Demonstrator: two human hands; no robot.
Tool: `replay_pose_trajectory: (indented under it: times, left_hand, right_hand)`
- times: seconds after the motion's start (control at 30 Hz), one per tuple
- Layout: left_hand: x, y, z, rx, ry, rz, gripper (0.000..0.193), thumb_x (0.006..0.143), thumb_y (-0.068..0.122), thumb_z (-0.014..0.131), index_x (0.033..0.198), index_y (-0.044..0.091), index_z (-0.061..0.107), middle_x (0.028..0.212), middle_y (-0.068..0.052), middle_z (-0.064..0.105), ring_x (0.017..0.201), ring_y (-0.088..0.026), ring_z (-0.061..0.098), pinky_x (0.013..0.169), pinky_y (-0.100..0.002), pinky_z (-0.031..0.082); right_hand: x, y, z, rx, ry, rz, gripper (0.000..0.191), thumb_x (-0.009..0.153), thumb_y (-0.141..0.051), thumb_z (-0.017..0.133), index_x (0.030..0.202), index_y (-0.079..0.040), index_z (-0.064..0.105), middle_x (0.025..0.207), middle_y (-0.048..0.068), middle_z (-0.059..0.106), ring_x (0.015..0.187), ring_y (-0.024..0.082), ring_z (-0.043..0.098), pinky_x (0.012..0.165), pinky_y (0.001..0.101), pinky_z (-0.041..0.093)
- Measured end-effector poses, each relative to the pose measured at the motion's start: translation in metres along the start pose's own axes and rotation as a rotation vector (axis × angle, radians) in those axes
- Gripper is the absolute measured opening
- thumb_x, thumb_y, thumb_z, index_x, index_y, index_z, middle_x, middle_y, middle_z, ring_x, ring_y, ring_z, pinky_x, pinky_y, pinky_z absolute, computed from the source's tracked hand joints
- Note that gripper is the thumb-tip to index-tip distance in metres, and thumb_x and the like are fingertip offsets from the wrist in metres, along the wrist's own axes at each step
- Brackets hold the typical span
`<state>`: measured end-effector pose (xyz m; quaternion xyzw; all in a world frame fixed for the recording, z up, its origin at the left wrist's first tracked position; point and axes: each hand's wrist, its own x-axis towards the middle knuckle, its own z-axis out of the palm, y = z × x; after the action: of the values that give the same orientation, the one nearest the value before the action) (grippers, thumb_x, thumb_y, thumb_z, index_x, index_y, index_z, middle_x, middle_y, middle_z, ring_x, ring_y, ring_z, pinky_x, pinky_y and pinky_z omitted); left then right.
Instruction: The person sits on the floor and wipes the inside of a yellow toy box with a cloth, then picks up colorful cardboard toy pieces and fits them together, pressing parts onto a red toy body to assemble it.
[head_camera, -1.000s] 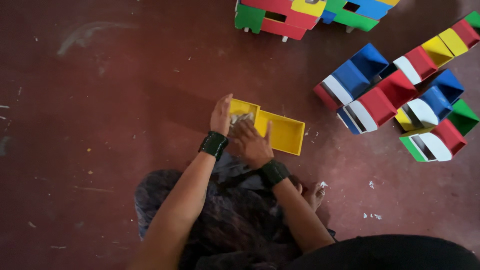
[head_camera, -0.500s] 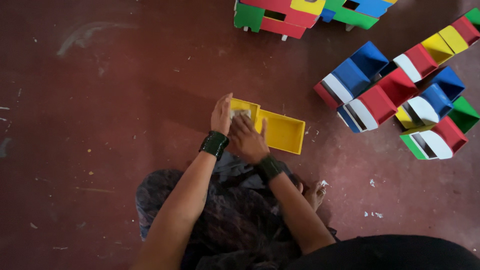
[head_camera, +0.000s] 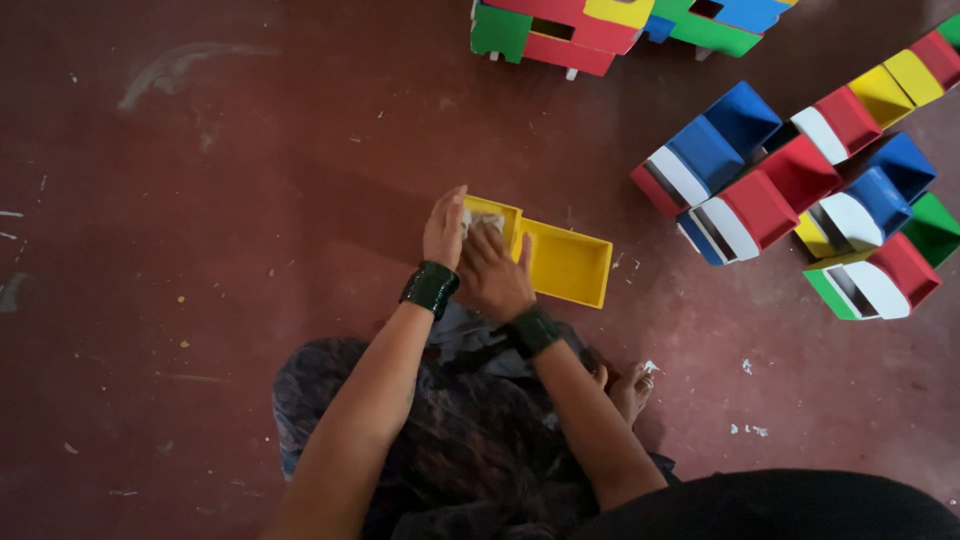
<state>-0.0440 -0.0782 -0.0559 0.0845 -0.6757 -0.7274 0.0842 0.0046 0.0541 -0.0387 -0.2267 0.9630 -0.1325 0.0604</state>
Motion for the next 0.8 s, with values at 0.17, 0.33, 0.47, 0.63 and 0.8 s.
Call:
replay_pose_trajectory:
  times: [0.17, 0.33, 0.47, 0.63, 0.8]
  left_hand:
    - [0.000, -0.001, -0.001, 0.005, -0.011, 0.008, 0.056, 0.105, 0.048, 0.046, 0.139, 0.008, 0.064, 0.148, -0.014, 0.058, 0.135, -0.027, 0.058, 0.109, -0.037, 0.046]
    - [0.000, 0.002, -0.001, 0.048, -0.008, 0.019, 0.056, 0.105, 0.048, 0.045, 0.139, 0.008, 0.065, 0.148, -0.014, 0.058, 0.136, -0.027, 0.056, 0.109, -0.037, 0.047]
    - [-0.001, 0.006, 0.000, 0.024, -0.014, -0.073, 0.056, 0.102, 0.047, 0.043, 0.139, 0.010, 0.062, 0.149, -0.012, 0.054, 0.135, -0.027, 0.054, 0.104, -0.038, 0.049]
    - [-0.001, 0.004, 0.000, 0.068, -0.007, 0.015, 0.057, 0.105, 0.049, 0.043, 0.138, 0.008, 0.065, 0.147, -0.014, 0.059, 0.137, -0.029, 0.057, 0.112, -0.038, 0.044]
    - [0.001, 0.001, -0.002, 0.100, -0.009, 0.049, 0.058, 0.106, 0.050, 0.043, 0.138, 0.008, 0.065, 0.147, -0.015, 0.058, 0.139, -0.030, 0.053, 0.115, -0.039, 0.040]
  right_hand:
    - [-0.018, 0.015, 0.000, -0.048, -0.065, 0.037, 0.054, 0.107, -0.045, 0.026, 0.155, -0.028, 0.042, 0.167, -0.003, 0.030, 0.153, 0.015, 0.021, 0.119, 0.0721, -0.013]
    - [0.009, 0.011, 0.003, -0.115, 0.048, 0.049, 0.056, 0.104, -0.048, 0.030, 0.153, -0.025, 0.043, 0.165, 0.000, 0.031, 0.153, 0.018, 0.022, 0.113, 0.0729, -0.012]
    - [0.008, 0.004, 0.005, -0.024, 0.036, 0.006, 0.053, 0.102, -0.045, 0.040, 0.150, -0.024, 0.049, 0.162, 0.001, 0.037, 0.153, 0.021, 0.023, 0.115, 0.0722, -0.007]
    - [-0.019, 0.014, 0.000, 0.089, 0.111, -0.115, 0.048, 0.097, -0.034, 0.057, 0.141, -0.016, 0.057, 0.153, 0.003, 0.049, 0.146, 0.021, 0.038, 0.118, 0.0680, 0.006]
    - [-0.016, 0.021, -0.008, 0.302, 0.219, -0.134, 0.019, 0.098, -0.017, 0.063, 0.116, -0.013, 0.067, 0.125, 0.008, 0.070, 0.120, 0.029, 0.066, 0.116, 0.0487, 0.045]
